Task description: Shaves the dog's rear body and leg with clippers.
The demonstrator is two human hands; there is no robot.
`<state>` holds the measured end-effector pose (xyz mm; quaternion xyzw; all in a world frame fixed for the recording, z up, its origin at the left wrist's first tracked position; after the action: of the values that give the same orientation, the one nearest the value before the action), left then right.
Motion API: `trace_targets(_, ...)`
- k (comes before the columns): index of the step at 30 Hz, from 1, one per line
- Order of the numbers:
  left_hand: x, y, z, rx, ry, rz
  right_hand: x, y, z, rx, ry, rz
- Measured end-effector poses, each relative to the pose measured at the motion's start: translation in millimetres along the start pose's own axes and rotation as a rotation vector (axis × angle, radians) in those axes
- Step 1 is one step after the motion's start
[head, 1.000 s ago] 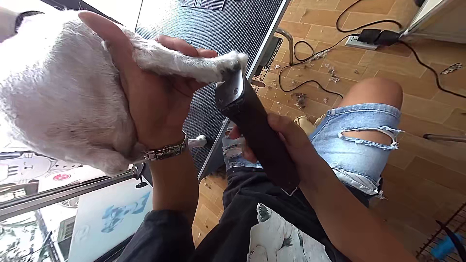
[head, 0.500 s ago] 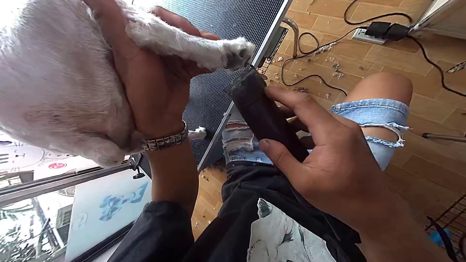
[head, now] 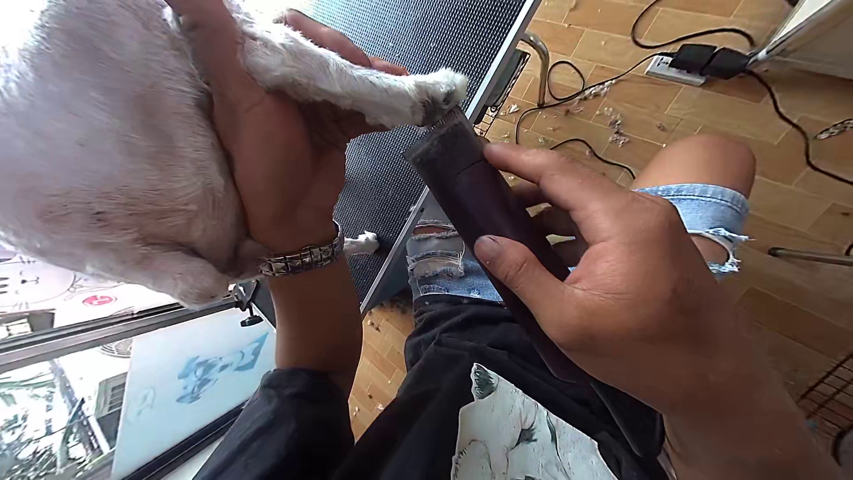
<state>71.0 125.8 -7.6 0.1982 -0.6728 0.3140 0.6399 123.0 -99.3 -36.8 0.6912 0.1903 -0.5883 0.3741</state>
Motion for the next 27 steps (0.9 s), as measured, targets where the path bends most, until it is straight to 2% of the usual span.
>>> trace_targets(6,0,-1,1,0.039,0.011,-0.008,-2,-3,-5,-0.020,0.049,0.000)
trace_targets(15,3,-2,0,0.060,-0.008,-0.010,18,-5,-7,0.018,0.161,0.016)
trace_targets(19,1,-1,0,0.093,0.009,0.019,15,-5,-6,0.042,0.299,0.098)
trace_targets(24,2,2,2,0.081,0.015,-0.021,25,5,5,0.076,0.242,0.136)
trace_targets(27,1,2,1,0.098,0.020,0.005,19,13,5,0.124,0.267,0.251)
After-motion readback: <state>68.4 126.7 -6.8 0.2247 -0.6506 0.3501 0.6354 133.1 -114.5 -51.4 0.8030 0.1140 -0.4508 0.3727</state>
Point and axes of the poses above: each hand's wrist, its own z-axis away from the middle knuckle, its own y-axis out of the back of the hand, x = y × z, the point moved 5 cm from there along -z, towards the middle knuckle, and after that the axes turned 5 degrees about x, right-handed, at the moved point
